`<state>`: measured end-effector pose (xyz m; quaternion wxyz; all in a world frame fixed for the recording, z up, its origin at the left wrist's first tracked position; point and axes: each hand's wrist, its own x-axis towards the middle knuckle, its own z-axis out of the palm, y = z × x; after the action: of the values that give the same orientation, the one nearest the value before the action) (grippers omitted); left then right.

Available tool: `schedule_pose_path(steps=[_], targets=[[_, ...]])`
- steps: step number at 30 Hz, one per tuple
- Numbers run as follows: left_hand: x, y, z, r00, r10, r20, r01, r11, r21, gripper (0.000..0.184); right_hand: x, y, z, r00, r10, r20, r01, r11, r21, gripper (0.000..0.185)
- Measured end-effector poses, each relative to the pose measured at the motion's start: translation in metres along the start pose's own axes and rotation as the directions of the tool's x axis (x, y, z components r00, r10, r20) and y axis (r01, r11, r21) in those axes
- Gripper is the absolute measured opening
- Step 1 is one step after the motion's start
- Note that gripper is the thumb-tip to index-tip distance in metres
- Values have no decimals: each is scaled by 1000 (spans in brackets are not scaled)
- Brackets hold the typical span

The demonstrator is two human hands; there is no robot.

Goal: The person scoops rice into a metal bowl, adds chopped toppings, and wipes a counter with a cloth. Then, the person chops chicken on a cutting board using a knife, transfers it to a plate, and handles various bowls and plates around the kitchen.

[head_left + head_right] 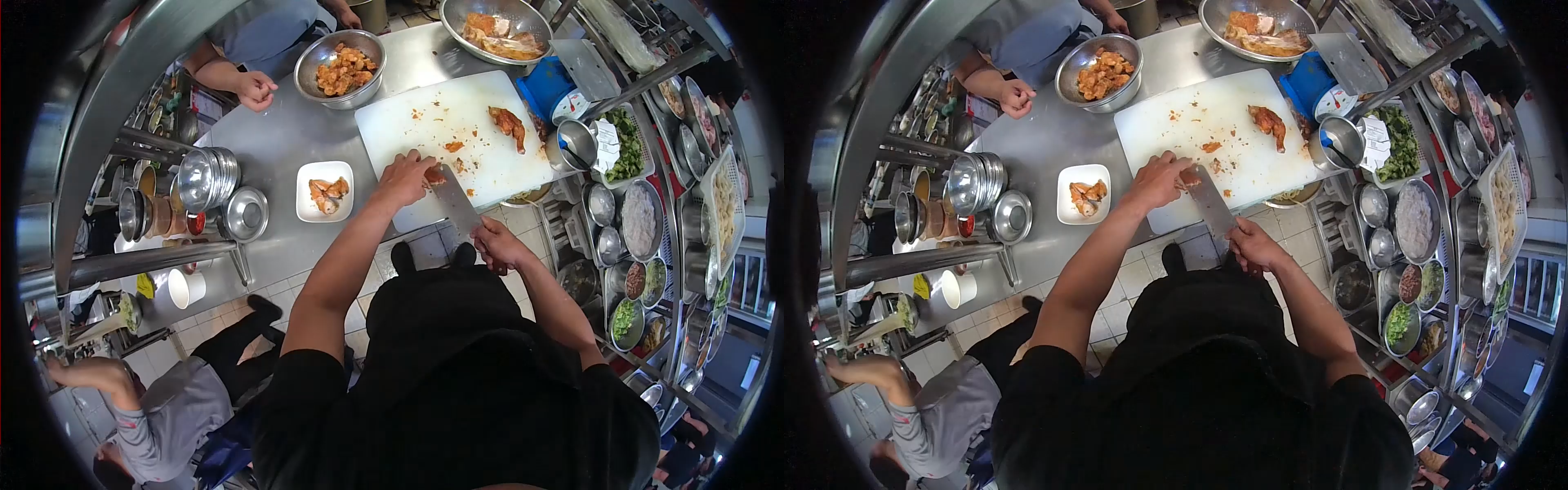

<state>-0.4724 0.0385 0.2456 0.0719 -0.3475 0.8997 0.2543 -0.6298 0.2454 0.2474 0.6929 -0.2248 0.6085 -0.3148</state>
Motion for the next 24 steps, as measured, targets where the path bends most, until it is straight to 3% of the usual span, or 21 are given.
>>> schedule_pose_path(steps=[7,13,19,24], targets=[[-9,-1,0,998,2,-60,-8,994,-109,69,-13,-19,-3,998,59,-37,-62,996,-64,11],[-1,-9,7,997,73,0,-72,996,-52,63,-6,-7,-10,999,49,-5,-49,995,-87,14],[-1,-15,10,995,95,-40,-99,988,-120,51,-20,-21,-5,997,75,2,-74,993,-97,14],[-36,-20,-6,983,62,-170,-80,991,-103,49,-12,-26,-5,994,39,103,-28,994,-104,12]])
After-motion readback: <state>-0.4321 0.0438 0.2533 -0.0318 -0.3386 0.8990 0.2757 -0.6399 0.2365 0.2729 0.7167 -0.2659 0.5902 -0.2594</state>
